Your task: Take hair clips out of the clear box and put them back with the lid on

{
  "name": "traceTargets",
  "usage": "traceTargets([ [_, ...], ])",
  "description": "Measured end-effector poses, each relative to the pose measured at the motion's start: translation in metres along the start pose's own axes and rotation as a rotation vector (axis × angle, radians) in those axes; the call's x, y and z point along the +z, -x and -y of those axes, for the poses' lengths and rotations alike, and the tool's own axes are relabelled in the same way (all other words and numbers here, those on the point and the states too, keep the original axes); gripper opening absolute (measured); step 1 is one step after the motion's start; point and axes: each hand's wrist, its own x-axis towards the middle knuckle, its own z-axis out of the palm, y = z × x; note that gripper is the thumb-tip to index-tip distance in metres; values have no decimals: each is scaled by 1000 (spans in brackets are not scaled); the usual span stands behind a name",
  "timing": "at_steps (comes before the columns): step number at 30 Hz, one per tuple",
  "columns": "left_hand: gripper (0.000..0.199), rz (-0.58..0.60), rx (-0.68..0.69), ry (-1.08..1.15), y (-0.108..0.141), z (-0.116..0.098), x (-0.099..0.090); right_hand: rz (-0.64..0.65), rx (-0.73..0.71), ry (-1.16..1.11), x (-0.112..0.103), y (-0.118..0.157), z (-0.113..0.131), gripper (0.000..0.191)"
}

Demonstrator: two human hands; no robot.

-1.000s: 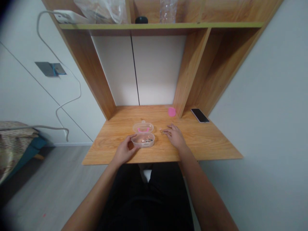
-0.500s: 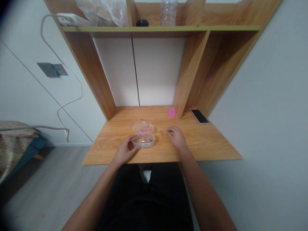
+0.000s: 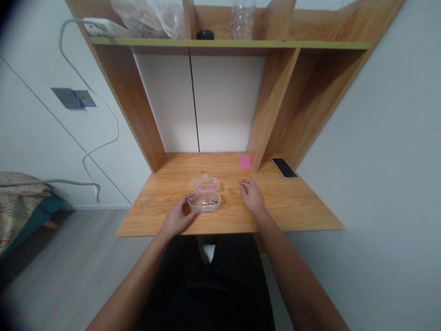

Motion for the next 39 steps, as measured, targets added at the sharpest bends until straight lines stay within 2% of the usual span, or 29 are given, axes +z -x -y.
traceTargets([
  [4, 55, 4, -8, 14, 0, -1, -1, 45, 35, 74, 2, -24, -11, 45],
  [10, 53, -8, 9, 16, 1, -1, -1, 191, 33, 189, -1, -74, -27, 55],
  [15, 55, -9, 6, 23, 1, -4, -3, 273, 77, 255, -3, -93, -34, 59],
  [18, 55, -9, 7, 25, 1, -6, -4, 257, 101, 282, -4, -89, -33, 58],
  [25, 55, -23, 12, 53, 2, -3, -2, 79, 134, 293, -9, -59, -22, 39],
  [31, 54, -31, 12, 42, 1, -3, -2, 20, 142, 211, -8, -54, -19, 28],
  [36, 54, -34, 15, 61, 1, -2, -1, -74, 161, 76, -18, -48, -15, 33],
  [39, 53, -29, 13, 57, 1, 0, 1, -186, 191, -11, -26, -34, 2, 39],
])
